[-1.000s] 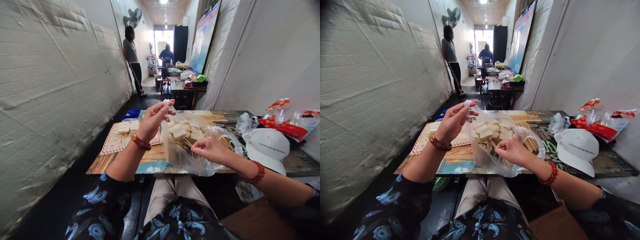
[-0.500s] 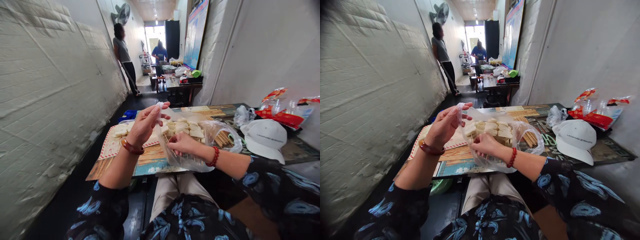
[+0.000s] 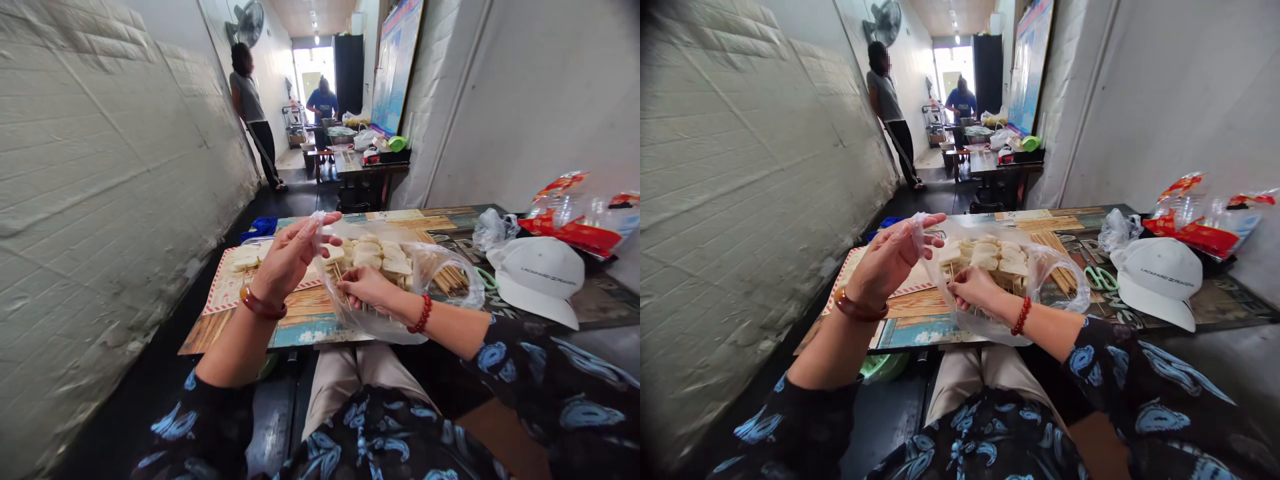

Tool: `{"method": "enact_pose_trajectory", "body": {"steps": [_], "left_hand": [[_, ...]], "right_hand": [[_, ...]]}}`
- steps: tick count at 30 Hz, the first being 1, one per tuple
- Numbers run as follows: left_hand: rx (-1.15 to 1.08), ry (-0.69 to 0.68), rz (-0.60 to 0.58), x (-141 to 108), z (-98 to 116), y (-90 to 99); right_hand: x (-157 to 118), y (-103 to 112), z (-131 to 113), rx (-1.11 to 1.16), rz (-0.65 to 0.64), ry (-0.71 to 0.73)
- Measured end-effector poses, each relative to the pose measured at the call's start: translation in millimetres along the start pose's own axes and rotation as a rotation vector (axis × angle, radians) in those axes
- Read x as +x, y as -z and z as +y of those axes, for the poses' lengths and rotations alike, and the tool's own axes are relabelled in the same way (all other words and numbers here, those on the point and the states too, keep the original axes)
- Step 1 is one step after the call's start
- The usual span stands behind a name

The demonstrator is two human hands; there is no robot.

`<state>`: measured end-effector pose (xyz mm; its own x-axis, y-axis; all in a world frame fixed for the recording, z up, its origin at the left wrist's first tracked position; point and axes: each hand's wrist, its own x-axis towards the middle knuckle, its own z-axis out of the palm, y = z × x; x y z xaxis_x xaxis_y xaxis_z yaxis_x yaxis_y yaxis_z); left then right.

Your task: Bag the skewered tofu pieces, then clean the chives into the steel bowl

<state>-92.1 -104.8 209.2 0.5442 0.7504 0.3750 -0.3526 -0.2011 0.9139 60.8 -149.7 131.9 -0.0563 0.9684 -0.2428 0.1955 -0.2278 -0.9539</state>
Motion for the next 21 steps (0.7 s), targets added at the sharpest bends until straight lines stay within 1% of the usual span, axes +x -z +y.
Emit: {"method": "enact_pose_trajectory", "body": {"steps": [3, 6, 8, 11, 14, 16, 17, 19, 20, 21], "left_hand": [[-0.005, 0.009, -0.029, -5, 1, -5.9], [-0.017, 0.002, -0.048, -5, 3, -9.7], [-0.031, 0.0, -0.045, -3, 5, -9.2], [-0.018, -0.011, -0.019, 1, 5, -5.9], [0.091, -0.064, 0.054, 1, -1, 0.1], [0.207, -0.095, 0.126, -4, -9, 11.4], [0.273, -0.102, 0.171, -8, -14, 21.4], [0.409, -0.098, 0.286, -20, -26, 51.0], [0.485, -0.089, 0.366, -30, -33, 69.8], [0.557, -0.075, 0.461, -41, -40, 90.1]], "right_hand": [[8, -3, 7, -0.155, -0.032, 0.058], [15, -10, 16, -0.434, -0.088, 0.075], [15, -12, 18, -0.586, -0.111, 0.122], [2, -2, 9, -0.709, -0.128, 0.249], [-19, 18, -7, -0.822, -0.139, 0.367], [-35, 32, -18, -0.818, -0.09, 0.442], [-43, 40, -22, -0.783, -0.051, 0.448], [-58, 54, -26, -0.709, 0.071, 0.439], [-65, 61, -26, -0.671, 0.143, 0.438], [-72, 67, -24, -0.639, 0.185, 0.443]]}}
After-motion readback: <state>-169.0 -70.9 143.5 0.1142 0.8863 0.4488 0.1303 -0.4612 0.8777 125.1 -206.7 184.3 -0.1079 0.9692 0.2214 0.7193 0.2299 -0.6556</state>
